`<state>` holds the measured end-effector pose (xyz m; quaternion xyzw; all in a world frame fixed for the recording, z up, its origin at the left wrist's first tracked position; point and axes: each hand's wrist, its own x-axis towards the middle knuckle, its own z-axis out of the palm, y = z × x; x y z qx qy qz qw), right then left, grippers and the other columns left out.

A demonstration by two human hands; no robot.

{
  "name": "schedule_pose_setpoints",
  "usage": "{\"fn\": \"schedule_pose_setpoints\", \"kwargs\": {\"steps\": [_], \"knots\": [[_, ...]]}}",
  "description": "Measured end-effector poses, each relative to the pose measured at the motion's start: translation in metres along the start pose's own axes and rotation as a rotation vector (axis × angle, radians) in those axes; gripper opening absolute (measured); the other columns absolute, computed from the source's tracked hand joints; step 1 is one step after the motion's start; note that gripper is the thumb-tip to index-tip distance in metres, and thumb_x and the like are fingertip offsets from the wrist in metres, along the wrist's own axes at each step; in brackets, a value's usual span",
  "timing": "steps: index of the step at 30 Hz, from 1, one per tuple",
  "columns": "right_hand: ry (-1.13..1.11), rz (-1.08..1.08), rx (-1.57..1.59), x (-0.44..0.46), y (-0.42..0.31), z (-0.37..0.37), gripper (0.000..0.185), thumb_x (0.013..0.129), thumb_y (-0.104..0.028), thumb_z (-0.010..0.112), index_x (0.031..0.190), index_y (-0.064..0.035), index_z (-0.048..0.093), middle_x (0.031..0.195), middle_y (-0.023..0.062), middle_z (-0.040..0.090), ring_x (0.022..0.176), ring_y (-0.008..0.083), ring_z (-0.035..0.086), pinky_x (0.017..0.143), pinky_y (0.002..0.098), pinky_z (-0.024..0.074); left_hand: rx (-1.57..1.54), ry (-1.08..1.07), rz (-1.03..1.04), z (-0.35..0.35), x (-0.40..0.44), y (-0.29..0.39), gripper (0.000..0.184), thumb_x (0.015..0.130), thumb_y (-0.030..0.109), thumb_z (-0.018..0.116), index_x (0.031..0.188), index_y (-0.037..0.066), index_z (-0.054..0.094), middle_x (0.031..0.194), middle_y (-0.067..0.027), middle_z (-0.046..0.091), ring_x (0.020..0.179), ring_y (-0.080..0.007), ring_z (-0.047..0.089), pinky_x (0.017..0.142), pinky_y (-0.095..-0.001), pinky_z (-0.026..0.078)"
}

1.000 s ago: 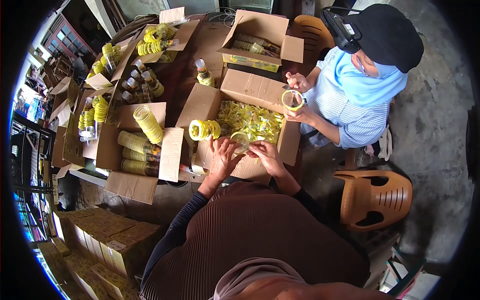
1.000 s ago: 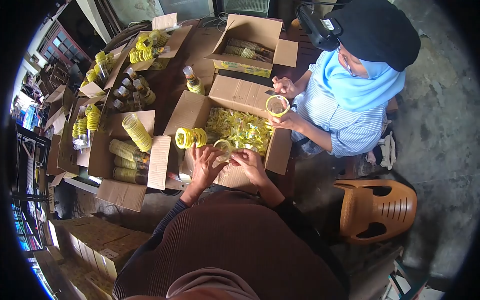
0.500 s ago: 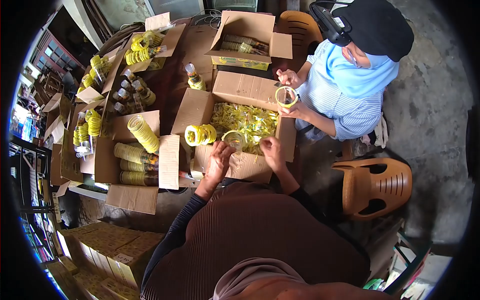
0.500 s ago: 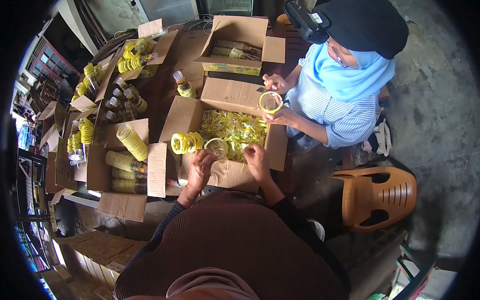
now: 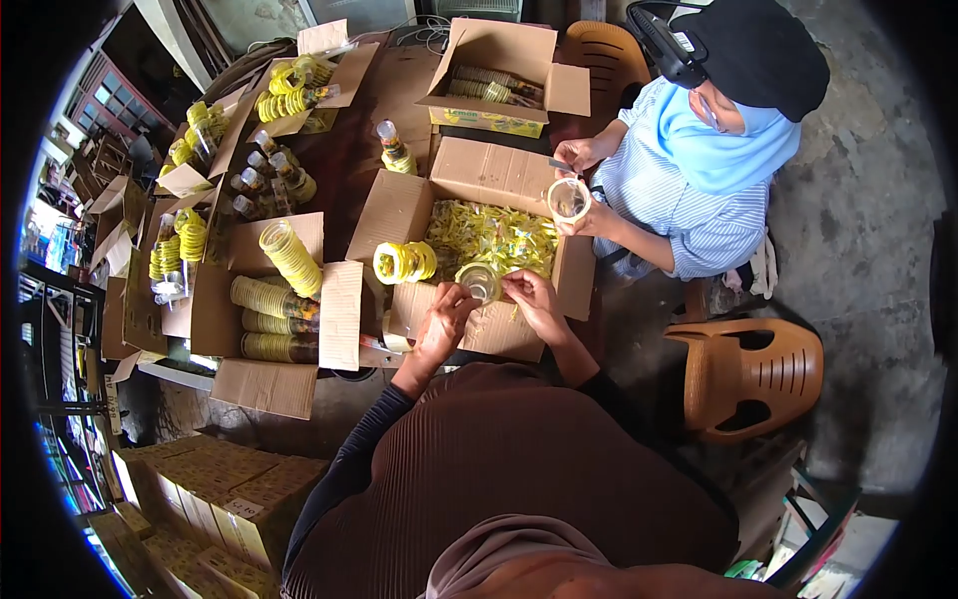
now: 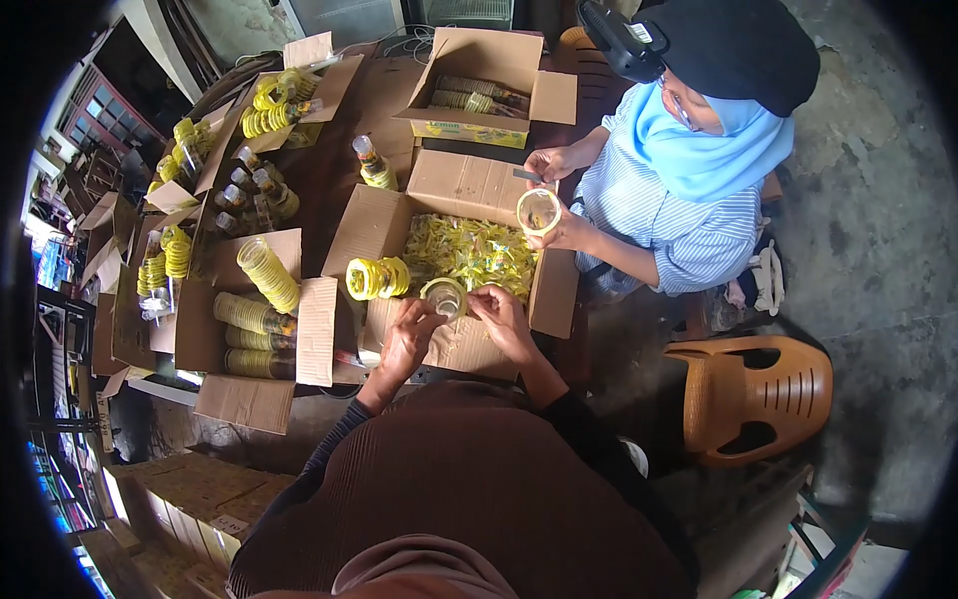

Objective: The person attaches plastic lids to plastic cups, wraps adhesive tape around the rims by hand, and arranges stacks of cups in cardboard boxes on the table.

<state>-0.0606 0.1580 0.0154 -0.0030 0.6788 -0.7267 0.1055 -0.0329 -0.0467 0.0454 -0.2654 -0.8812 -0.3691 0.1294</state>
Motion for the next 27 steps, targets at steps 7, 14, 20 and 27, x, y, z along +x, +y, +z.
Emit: {"fn": "schedule_pose_setpoints", "kwargs": {"steps": [7,14,20,27], "knots": [[-0.024,0.09,0.101,-0.004,0.005,-0.006,0.017,0.092,-0.012,0.063,0.101,0.0028,0.061,0.088,0.0054,0.064,0.078,0.0091,0.061,0.072,0.0239,0.0505,-0.056,0.078,-0.027,-0.007,0.0,0.021,0.042,0.073,0.011,0.076,0.113,0.006,0.062,0.117,-0.0108,0.053,0.111,-0.0322,0.052,0.087,-0.0405,0.049],[-0.166,-0.187,-0.292,-0.016,-0.01,-0.004,0.009,0.088,-0.005,0.064,0.092,0.0023,0.063,0.077,0.0023,0.062,0.069,0.0065,0.055,0.065,0.0234,0.0477,-0.091,0.162,-0.111,-0.002,-0.003,0.011,0.039,0.076,0.011,0.075,0.113,0.005,0.063,0.116,-0.0126,0.059,0.099,-0.029,0.061,0.078,-0.0383,0.052],[-0.134,-0.073,-0.2,-0.02,-0.004,-0.006,0.008,0.091,-0.006,0.061,0.095,0.0013,0.062,0.08,0.0026,0.063,0.071,0.0073,0.058,0.065,0.0222,0.048,-0.177,0.194,-0.223,0.006,-0.008,0.02,0.012,0.083,0.006,0.066,0.093,0.0,0.067,0.095,-0.0125,0.064,0.077,-0.0262,0.065,0.068,-0.0351,0.052],[-0.015,-0.063,0.07,-0.02,0.006,-0.019,0.017,0.092,-0.016,0.065,0.097,0.0002,0.062,0.082,0.0044,0.066,0.072,0.0103,0.063,0.066,0.0249,0.0529,-0.214,0.396,-0.428,0.015,-0.006,0.03,0.006,0.083,0.0,0.063,0.086,-0.004,0.059,0.091,-0.0134,0.06,0.055,-0.0185,0.064,0.048,-0.0283,0.049]]}}
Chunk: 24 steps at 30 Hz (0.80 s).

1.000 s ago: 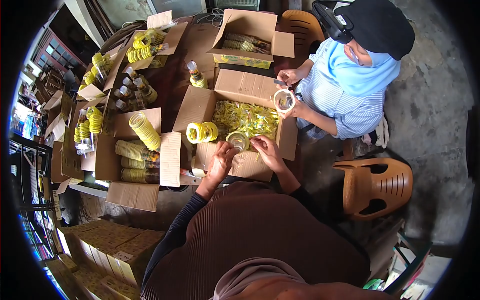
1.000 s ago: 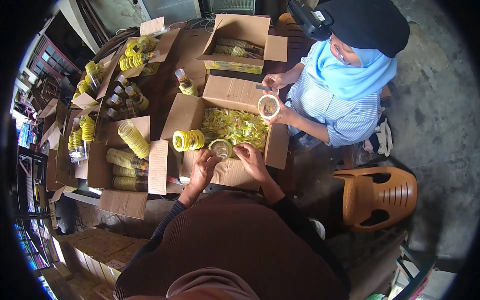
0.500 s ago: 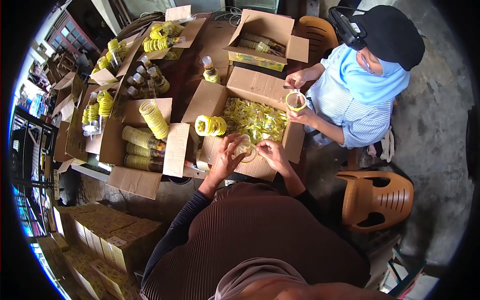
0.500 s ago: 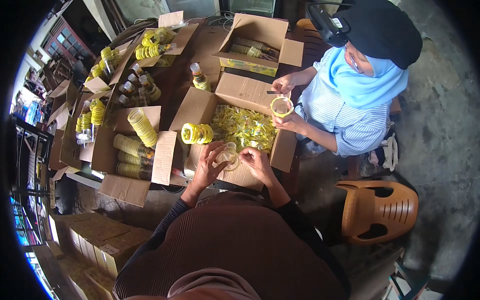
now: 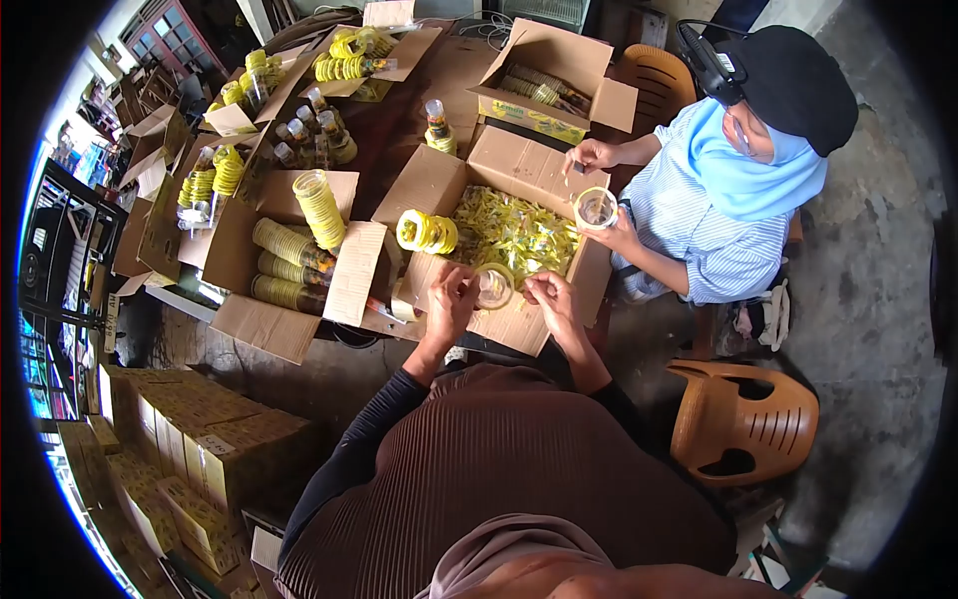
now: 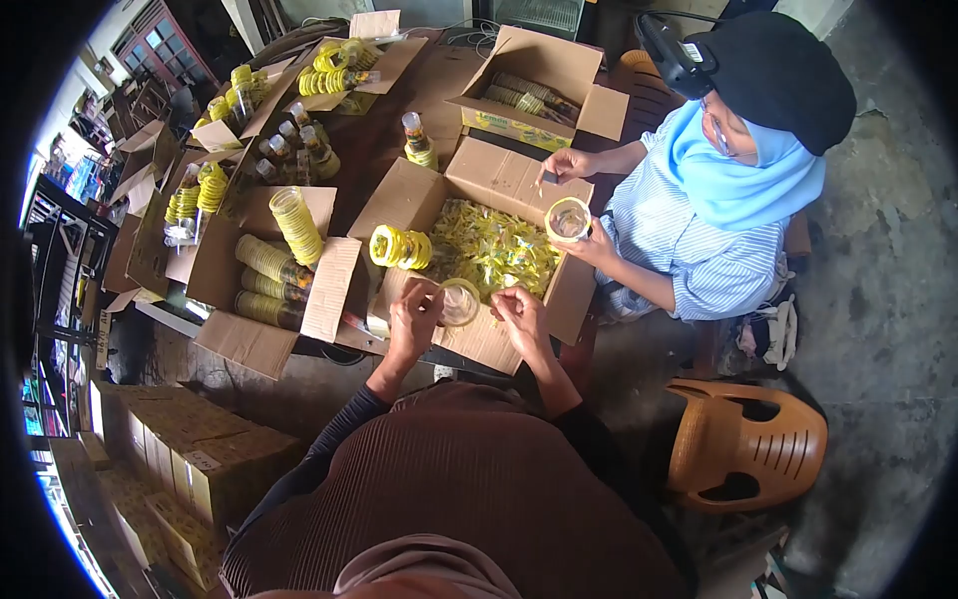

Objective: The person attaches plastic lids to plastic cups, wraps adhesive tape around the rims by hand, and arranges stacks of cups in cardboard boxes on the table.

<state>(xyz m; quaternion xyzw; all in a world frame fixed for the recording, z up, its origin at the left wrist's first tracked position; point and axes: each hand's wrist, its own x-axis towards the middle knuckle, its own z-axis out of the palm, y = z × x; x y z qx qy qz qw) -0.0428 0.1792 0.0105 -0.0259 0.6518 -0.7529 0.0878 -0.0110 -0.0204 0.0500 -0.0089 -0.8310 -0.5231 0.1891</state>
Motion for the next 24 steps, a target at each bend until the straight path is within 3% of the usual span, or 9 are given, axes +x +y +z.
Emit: {"fn": "schedule_pose_setpoints", "kwargs": {"steps": [5,6,11,12,13,15,16,20,24], "knots": [[-0.137,0.179,0.012,-0.018,-0.023,0.017,0.021,0.088,-0.016,0.071,0.093,0.0,0.059,0.081,0.0052,0.064,0.075,0.0108,0.063,0.065,0.0231,0.0525,0.021,0.074,0.04,0.012,-0.008,0.009,0.008,0.082,-0.002,0.063,0.085,-0.003,0.056,0.092,-0.0138,0.057,0.058,-0.0204,0.064,0.05,-0.0307,0.051],[-0.184,0.158,-0.038,-0.018,-0.017,0.015,0.019,0.09,-0.014,0.067,0.1,-0.0004,0.058,0.088,0.007,0.066,0.077,0.0143,0.066,0.067,0.0261,0.0544,0.037,0.087,0.052,0.015,-0.011,0.011,0.009,0.082,-0.002,0.063,0.086,-0.002,0.055,0.093,-0.0139,0.057,0.059,-0.0209,0.064,0.05,-0.0309,0.051],[-0.12,0.149,0.065,-0.023,-0.013,0.005,0.016,0.088,-0.011,0.068,0.089,0.0007,0.058,0.082,0.0067,0.065,0.072,0.0124,0.065,0.066,0.026,0.0562,-0.019,0.012,0.092,0.022,-0.024,0.015,0.019,0.082,0.001,0.066,0.096,-0.002,0.053,0.101,-0.0154,0.055,0.06,-0.0221,0.063,0.05,-0.0308,0.051],[-0.111,0.169,0.059,-0.023,-0.014,-0.001,0.016,0.088,-0.012,0.068,0.088,0.0002,0.058,0.081,0.0066,0.065,0.071,0.0126,0.065,0.066,0.0257,0.0559,-0.017,-0.081,0.012,0.015,-0.025,0.031,0.036,0.08,0.007,0.071,0.109,-0.001,0.052,0.109,-0.0165,0.054,0.077,-0.025,0.064,0.057,-0.0327,0.053],[-0.102,0.19,0.052,-0.024,-0.015,-0.006,0.016,0.089,-0.013,0.068,0.088,-0.0002,0.059,0.081,0.0064,0.065,0.071,0.0129,0.065,0.065,0.0255,0.0556,-0.015,-0.078,0.013,0.013,-0.027,0.031,0.036,0.08,0.007,0.071,0.109,-0.001,0.052,0.109,-0.0165,0.054,0.077,-0.025,0.064,0.057,-0.0327,0.053],[-0.122,0.176,0.033,-0.028,-0.019,-0.015,0.018,0.089,-0.017,0.068,0.09,-0.0004,0.061,0.081,0.0068,0.066,0.07,0.0137,0.066,0.064,0.0253,0.0549,0.091,-0.187,0.195,0.006,-0.029,0.033,0.058,0.074,0.014,0.078,0.123,0.002,0.05,0.117,-0.0173,0.052,0.101,-0.0295,0.057,0.066,-0.0351,0.054],[-0.158,0.195,0.036,-0.03,-0.022,-0.019,0.019,0.089,-0.018,0.069,0.092,-0.0001,0.062,0.081,0.007,0.066,0.07,0.0138,0.066,0.063,0.0251,0.0545,0.078,-0.27,0.108,0.002,-0.032,0.036,0.076,0.068,0.02,0.081,0.132,0.005,0.045,0.125,-0.017,0.05,0.116,-0.034,0.047,0.083,-0.0406,0.051],[-0.284,0.253,0.034,-0.041,-0.027,-0.027,0.023,0.09,-0.022,0.067,0.097,0.0002,0.064,0.081,0.0077,0.067,0.069,0.0139,0.067,0.062,0.0242,0.0537,0.22,-0.308,0.214,0.004,-0.04,0.032,0.085,0.06,0.02,0.086,0.132,0.003,0.046,0.129,-0.0148,0.052,0.12,-0.0363,0.048,0.102,-0.0448,0.037],[-0.349,0.301,0.094,-0.046,-0.021,-0.038,0.024,0.095,-0.024,0.06,0.095,-0.0003,0.064,0.079,0.0076,0.067,0.067,0.014,0.067,0.062,0.0244,0.0538,0.243,-0.263,0.223,0.014,-0.059,0.001,0.07,0.066,0.02,0.083,0.126,-0.001,0.053,0.12,-0.0172,0.06,0.117,-0.0322,0.055,0.101,-0.0419,0.04]]}}
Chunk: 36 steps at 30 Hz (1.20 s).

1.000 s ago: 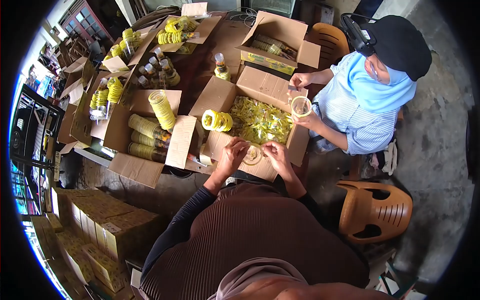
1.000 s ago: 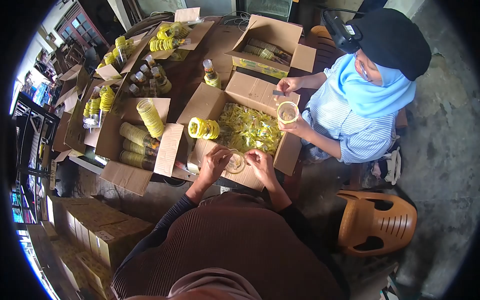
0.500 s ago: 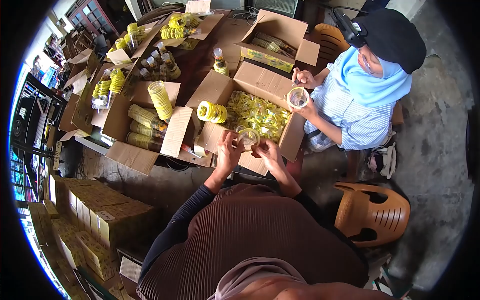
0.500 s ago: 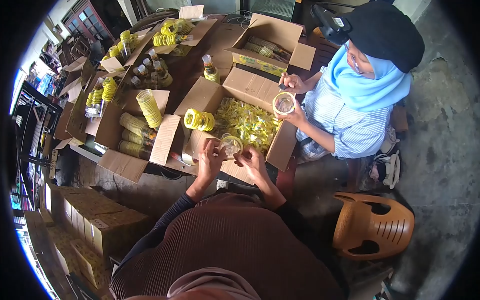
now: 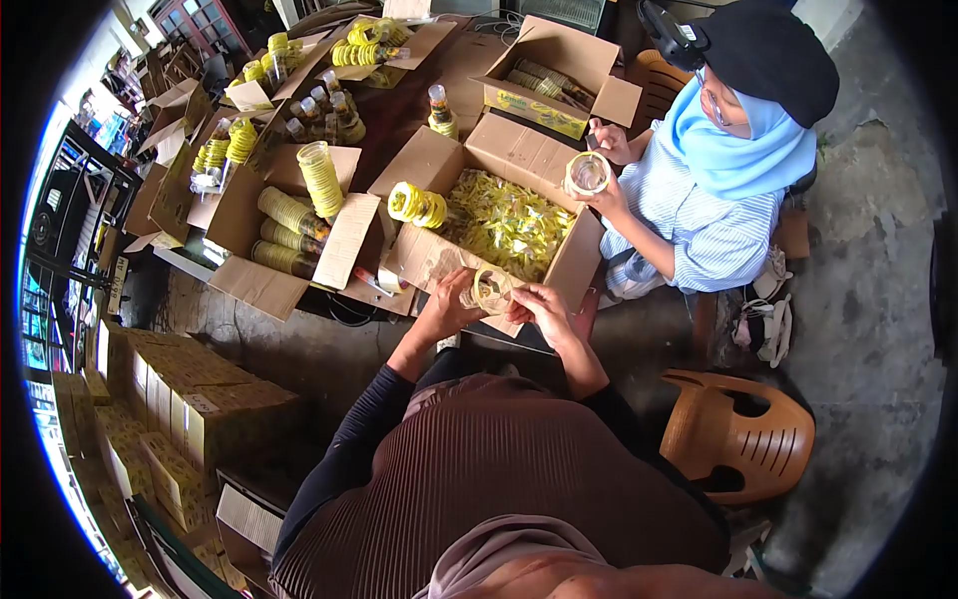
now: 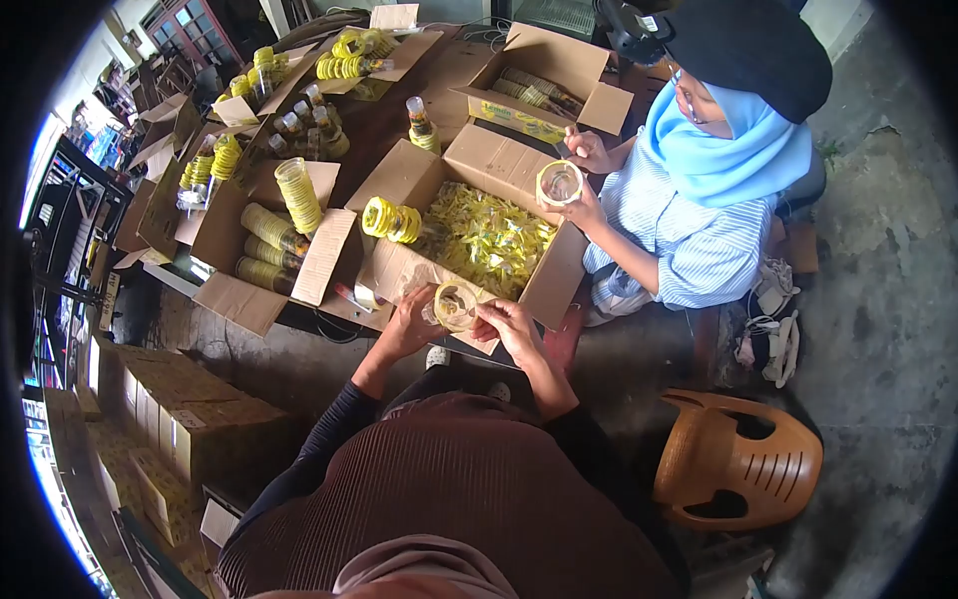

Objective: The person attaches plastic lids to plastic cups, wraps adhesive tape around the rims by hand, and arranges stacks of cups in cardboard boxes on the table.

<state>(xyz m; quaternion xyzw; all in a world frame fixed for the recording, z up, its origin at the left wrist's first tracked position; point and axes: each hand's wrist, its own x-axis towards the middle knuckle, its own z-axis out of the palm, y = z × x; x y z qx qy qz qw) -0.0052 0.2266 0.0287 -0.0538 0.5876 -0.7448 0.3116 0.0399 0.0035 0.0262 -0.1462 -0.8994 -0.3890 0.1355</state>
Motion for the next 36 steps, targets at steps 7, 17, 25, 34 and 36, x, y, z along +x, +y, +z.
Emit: {"fn": "schedule_pose_setpoints", "kwargs": {"steps": [7,17,25,34,36], "knots": [[0.121,-0.33,-0.299,-0.005,0.013,-0.001,0.026,0.1,-0.024,0.05,0.11,-0.0016,0.058,0.098,0.0082,0.066,0.088,0.0131,0.064,0.073,0.027,0.052,-0.685,-0.187,-0.437,0.001,-0.001,0.024,0.056,0.081,0.03,0.076,0.123,-0.001,0.055,0.105,-0.0107,0.066,0.094,-0.017,0.063,0.082,-0.0306,0.05],[-0.187,-0.068,0.944,-0.008,-0.004,-0.023,0.079,0.09,-0.071,0.032,0.143,-0.0127,0.036,0.145,0.0154,0.039,0.133,0.0355,0.037,0.106,0.0573,0.0324,-1.448,-0.021,-0.806,0.023,-0.008,-0.015,0.046,0.096,0.041,0.053,0.123,0.004,0.051,0.111,-0.0141,0.062,0.098,-0.0242,0.061,0.086,-0.0394,0.049],[-0.305,-0.164,1.111,0.019,-0.009,-0.031,0.092,0.08,-0.082,0.032,0.145,-0.0174,0.034,0.154,0.0144,0.023,0.141,0.0378,0.021,0.108,0.068,0.0193,-1.594,0.066,-0.854,0.003,-0.007,-0.022,0.046,0.094,0.043,0.053,0.122,0.007,0.05,0.112,-0.0147,0.061,0.096,-0.0295,0.061,0.086,-0.0424,0.048],[-0.338,-0.247,1.119,0.056,-0.037,0.003,0.093,0.08,-0.081,0.033,0.147,-0.0175,0.032,0.157,0.0131,0.018,0.144,0.0364,0.015,0.109,0.0676,0.0139,-1.65,-0.018,-0.87,-0.026,0.008,-0.055,0.044,0.093,0.044,0.053,0.119,0.008,0.054,0.111,-0.0137,0.062,0.094,-0.0295,0.062,0.085,-0.043,0.049],[-0.332,-0.274,1.124,0.069,-0.041,0.011,0.091,0.08,-0.08,0.034,0.146,-0.0172,0.034,0.157,0.0133,0.018,0.144,0.0364,0.015,0.11,0.0674,0.0133,-1.66,-0.03,-0.846,-0.037,0.01,-0.065,0.044,0.093,0.043,0.053,0.119,0.008,0.054,0.11,-0.0138,0.062,0.094,-0.0294,0.062,0.085,-0.043,0.049]]}}
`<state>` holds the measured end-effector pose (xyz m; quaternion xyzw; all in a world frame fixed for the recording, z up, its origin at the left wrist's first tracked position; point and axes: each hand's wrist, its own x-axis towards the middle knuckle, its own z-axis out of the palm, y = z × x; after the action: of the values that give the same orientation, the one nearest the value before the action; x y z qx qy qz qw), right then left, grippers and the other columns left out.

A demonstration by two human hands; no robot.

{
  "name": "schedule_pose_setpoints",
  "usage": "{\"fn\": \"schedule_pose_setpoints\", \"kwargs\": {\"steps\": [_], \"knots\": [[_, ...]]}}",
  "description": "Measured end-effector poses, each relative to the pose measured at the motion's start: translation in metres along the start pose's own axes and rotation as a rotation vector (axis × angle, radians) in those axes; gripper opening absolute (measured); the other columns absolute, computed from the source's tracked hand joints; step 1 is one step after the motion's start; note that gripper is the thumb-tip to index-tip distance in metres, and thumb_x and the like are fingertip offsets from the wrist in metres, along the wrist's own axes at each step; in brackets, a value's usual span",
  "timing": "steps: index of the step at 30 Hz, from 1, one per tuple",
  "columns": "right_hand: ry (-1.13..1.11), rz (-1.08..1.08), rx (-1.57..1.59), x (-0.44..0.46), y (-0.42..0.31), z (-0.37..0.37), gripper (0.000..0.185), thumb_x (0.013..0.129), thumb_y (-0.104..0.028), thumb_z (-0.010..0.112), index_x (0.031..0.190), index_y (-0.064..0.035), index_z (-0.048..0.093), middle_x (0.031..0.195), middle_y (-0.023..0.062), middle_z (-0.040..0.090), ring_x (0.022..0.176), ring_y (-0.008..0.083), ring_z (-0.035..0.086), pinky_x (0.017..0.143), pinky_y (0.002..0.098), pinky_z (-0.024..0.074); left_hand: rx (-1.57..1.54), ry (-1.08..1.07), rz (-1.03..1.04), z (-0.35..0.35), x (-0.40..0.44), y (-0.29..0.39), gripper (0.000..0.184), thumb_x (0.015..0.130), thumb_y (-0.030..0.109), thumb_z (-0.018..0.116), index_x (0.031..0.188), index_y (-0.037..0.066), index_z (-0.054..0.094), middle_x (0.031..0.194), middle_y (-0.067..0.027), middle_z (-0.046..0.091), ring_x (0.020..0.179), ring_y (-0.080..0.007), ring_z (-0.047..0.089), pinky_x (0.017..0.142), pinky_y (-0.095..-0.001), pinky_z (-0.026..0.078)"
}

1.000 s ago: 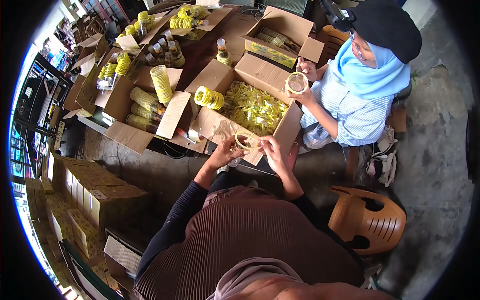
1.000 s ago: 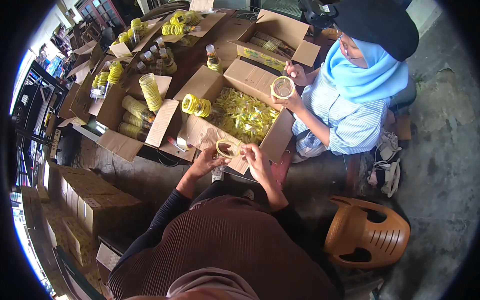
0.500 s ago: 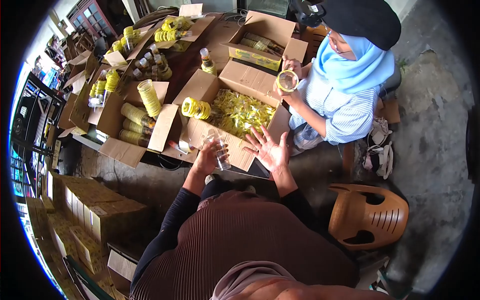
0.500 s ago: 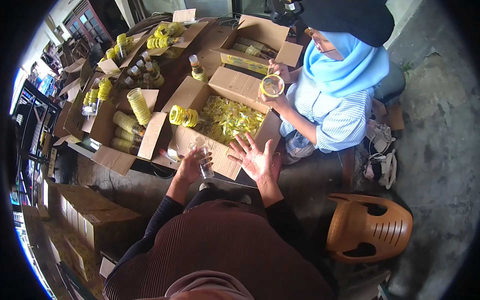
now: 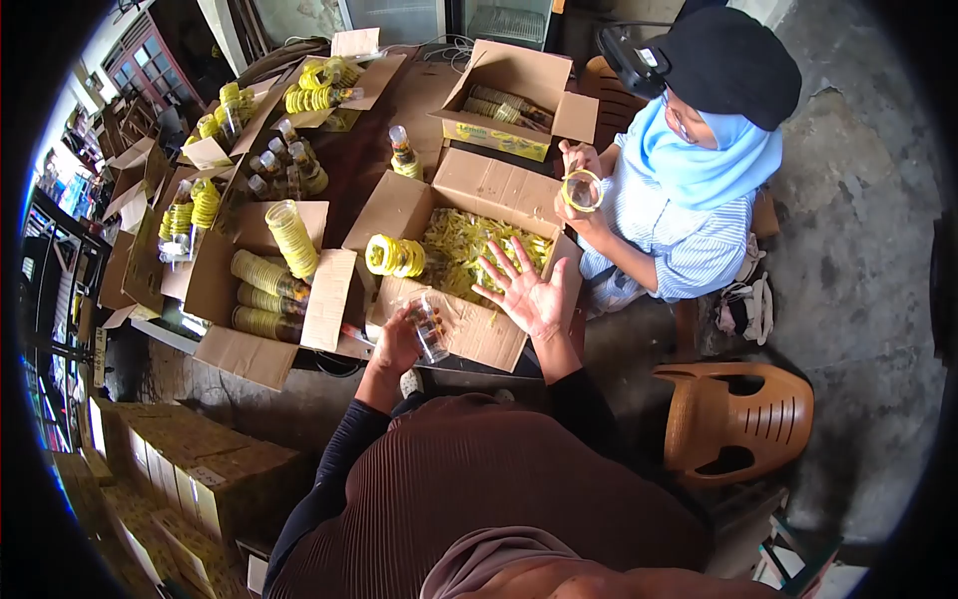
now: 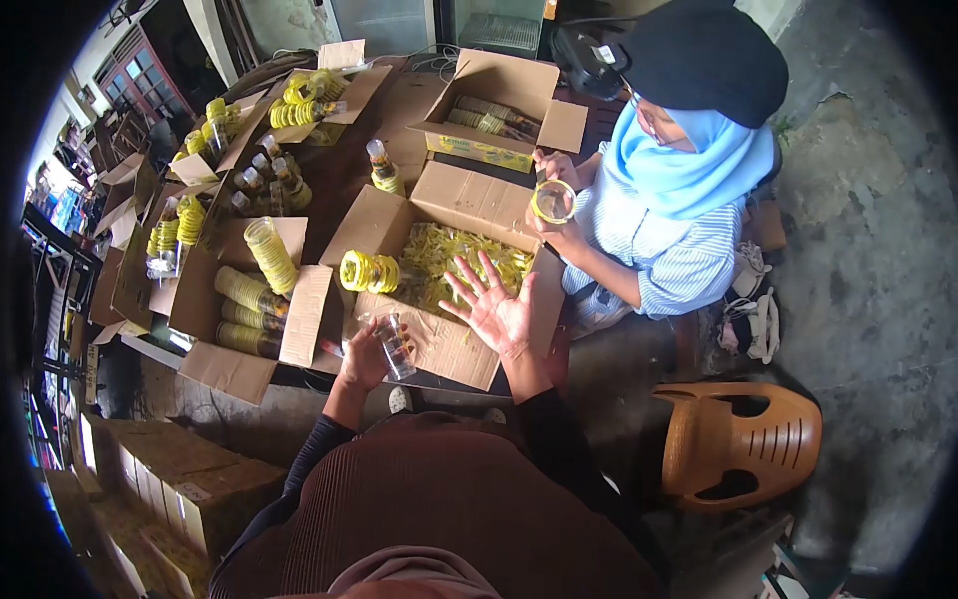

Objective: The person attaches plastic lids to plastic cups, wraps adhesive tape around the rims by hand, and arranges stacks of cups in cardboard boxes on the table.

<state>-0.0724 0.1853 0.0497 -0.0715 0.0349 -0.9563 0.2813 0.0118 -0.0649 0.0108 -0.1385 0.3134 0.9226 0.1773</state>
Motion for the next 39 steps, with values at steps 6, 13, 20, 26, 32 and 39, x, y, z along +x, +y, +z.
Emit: {"fn": "schedule_pose_setpoints", "kwargs": {"steps": [6,13,20,26,32,39], "knots": [[-0.027,-0.147,0.054,0.048,0.018,-0.009,0.088,0.082,-0.078,0.034,0.146,-0.0174,0.034,0.157,0.0123,0.019,0.144,0.0351,0.013,0.112,0.0665,0.0095,0.011,-0.023,-0.05,-0.027,-0.002,0.03,0.042,0.094,0.043,0.053,0.115,0.006,0.057,0.109,-0.0125,0.063,0.093,-0.0262,0.061,0.082,-0.0425,0.049],[-0.032,-0.278,0.038,0.076,0.033,-0.011,0.087,0.084,-0.076,0.034,0.147,-0.0158,0.032,0.157,0.0105,0.019,0.145,0.0334,0.011,0.113,0.0647,0.0052,0.079,-0.118,-0.143,-0.047,0.003,0.061,0.042,0.09,0.042,0.058,0.116,0.009,0.056,0.113,-0.0116,0.06,0.1,-0.0269,0.058,0.086,-0.0409,0.047],[-0.034,-0.391,-0.017,0.079,0.05,-0.02,0.087,0.083,-0.073,0.042,0.148,-0.0159,0.029,0.158,0.0091,0.017,0.146,0.0313,0.011,0.115,0.0609,0.0061,0.076,-0.209,-0.241,-0.071,0.012,0.079,0.047,0.09,0.04,0.061,0.124,0.009,0.053,0.114,-0.0107,0.06,0.103,-0.025,0.058,0.086,-0.0402,0.048],[0.079,-0.381,-0.072,0.062,0.068,-0.008,0.086,0.086,-0.075,0.031,0.147,-0.0158,0.031,0.156,0.0135,0.021,0.144,0.0352,0.014,0.114,0.0616,0.0098,0.136,-0.208,-0.313,-0.071,0.014,0.072,0.051,0.091,0.04,0.06,0.127,0.006,0.049,0.115,-0.0125,0.059,0.103,-0.0236,0.057,0.086,-0.0402,0.047],[0.047,-0.233,-0.168,0.05,0.08,0.008,0.087,0.087,-0.074,0.03,0.149,-0.0124,0.027,0.154,0.0187,0.021,0.141,0.0394,0.02,0.114,0.0594,0.0149,0.167,-0.204,-0.266,-0.054,0.015,0.068,0.054,0.089,0.041,0.062,0.127,0.006,0.049,0.117,-0.0144,0.058,0.105,-0.0269,0.056,0.091,-0.0404,0.045],[0.034,-0.027,-0.35,0.047,0.089,0.006,0.088,0.09,-0.072,0.027,0.147,-0.0064,0.028,0.15,0.0229,0.029,0.138,0.0408,0.029,0.113,0.0551,0.0216,0.189,-0.172,-0.135,-0.034,0.0,0.072,0.043,0.093,0.033,0.058,0.123,0.003,0.052,0.116,-0.0135,0.06,0.105,-0.0243,0.058,0.09,-0.0404,0.046]]}}
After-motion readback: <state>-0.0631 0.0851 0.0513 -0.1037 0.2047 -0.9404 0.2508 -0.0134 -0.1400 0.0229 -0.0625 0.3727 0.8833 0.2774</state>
